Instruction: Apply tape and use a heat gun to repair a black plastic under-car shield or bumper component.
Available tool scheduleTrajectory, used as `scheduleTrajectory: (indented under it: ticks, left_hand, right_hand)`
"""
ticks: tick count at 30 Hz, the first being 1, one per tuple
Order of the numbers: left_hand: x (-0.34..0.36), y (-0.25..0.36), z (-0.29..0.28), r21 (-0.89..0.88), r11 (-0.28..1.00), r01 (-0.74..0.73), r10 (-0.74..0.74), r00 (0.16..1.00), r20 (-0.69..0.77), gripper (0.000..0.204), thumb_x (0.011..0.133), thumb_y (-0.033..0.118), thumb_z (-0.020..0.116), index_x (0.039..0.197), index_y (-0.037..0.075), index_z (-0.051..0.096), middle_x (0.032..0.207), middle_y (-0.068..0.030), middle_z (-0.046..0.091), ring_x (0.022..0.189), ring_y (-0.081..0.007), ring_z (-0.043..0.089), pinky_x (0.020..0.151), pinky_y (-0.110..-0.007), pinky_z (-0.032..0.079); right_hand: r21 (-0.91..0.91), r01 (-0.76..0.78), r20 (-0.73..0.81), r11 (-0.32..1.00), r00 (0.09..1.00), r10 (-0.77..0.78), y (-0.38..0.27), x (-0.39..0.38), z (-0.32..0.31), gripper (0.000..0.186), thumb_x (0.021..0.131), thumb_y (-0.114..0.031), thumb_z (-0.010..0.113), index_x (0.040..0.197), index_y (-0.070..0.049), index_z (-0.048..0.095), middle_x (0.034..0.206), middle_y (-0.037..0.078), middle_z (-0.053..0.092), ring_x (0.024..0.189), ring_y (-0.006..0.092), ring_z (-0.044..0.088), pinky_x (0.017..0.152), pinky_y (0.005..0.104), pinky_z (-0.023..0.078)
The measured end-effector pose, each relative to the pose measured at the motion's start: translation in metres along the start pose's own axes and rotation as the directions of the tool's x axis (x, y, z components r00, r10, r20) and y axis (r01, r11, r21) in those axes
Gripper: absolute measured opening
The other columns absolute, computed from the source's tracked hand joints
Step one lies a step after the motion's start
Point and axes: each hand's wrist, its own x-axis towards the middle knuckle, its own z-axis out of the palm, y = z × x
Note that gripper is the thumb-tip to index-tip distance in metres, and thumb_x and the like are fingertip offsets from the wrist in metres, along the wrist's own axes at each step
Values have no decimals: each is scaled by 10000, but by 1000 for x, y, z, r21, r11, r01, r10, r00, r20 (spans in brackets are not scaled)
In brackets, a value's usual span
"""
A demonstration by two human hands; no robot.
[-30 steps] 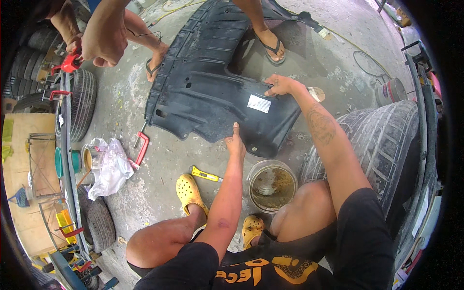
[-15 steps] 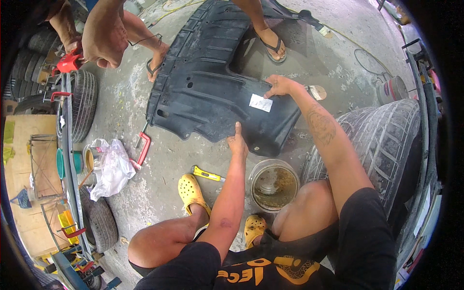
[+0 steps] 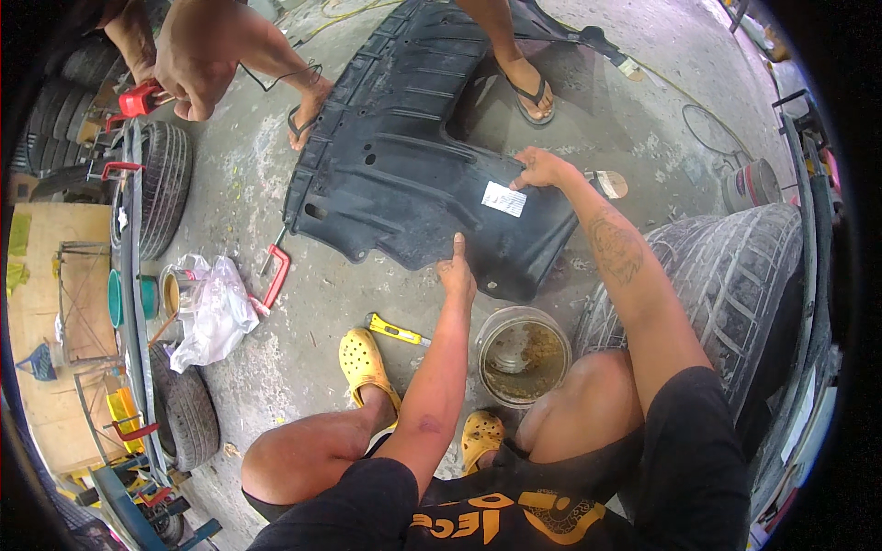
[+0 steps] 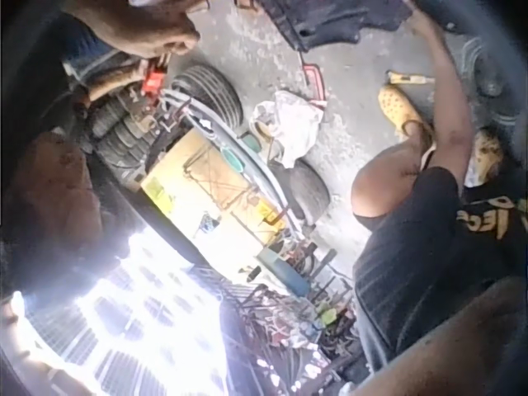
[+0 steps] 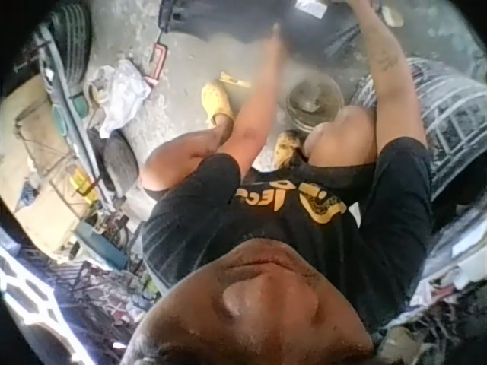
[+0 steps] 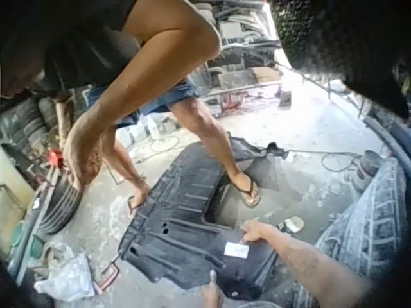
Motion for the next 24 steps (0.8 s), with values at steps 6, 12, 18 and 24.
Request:
scheduleTrajectory:
  ticks: [6, 12, 18, 24]
  left_hand:
    - [18, -6, -16, 94, 995, -29, 32, 999, -29, 496, 859, 307, 752, 1037, -107, 546, 1106, -178, 613, 978, -219, 582, 872, -331, 464]
    - [3, -3, -7, 36, 998, -42, 43, 999, -21, 510, 855, 294, 755, 1065, -109, 523, 1119, -179, 609, 989, -223, 580, 882, -334, 462]
    - [5, 6, -9, 50, 997, -62, 65, 996, -57, 464, 853, 258, 757, 1100, -88, 571, 1142, -153, 620, 1012, -211, 581, 899, -334, 457]
    - [24, -8, -28, 97, 983, -156, 158, 987, -10, 456, 862, 233, 746, 1161, -70, 581, 1176, -124, 624, 1040, -201, 572, 922, -326, 439]
  right_hand:
    - [-2, 14, -35, 1000, 999, -14, -8, 3, 5, 890, 613, -263, 876, 1335, 61, 469, 1316, 205, 566, 1209, 285, 550, 1017, 342, 426]
    - [18, -32, -18, 999, 999, 33, 3, 1, 6, 925, 596, -280, 892, 1343, 60, 466, 1303, 242, 562, 1204, 302, 553, 1021, 346, 423]
    - [48, -21, -70, 999, 997, 24, 12, 3, 20, 899, 599, -298, 898, 1317, 72, 502, 1290, 246, 566, 1217, 309, 543, 1035, 352, 412]
    - [-85, 114, -271, 990, 953, -133, 27, 7, 49, 781, 624, -290, 878, 1276, 11, 574, 1150, 187, 650, 1016, 261, 631, 897, 361, 479]
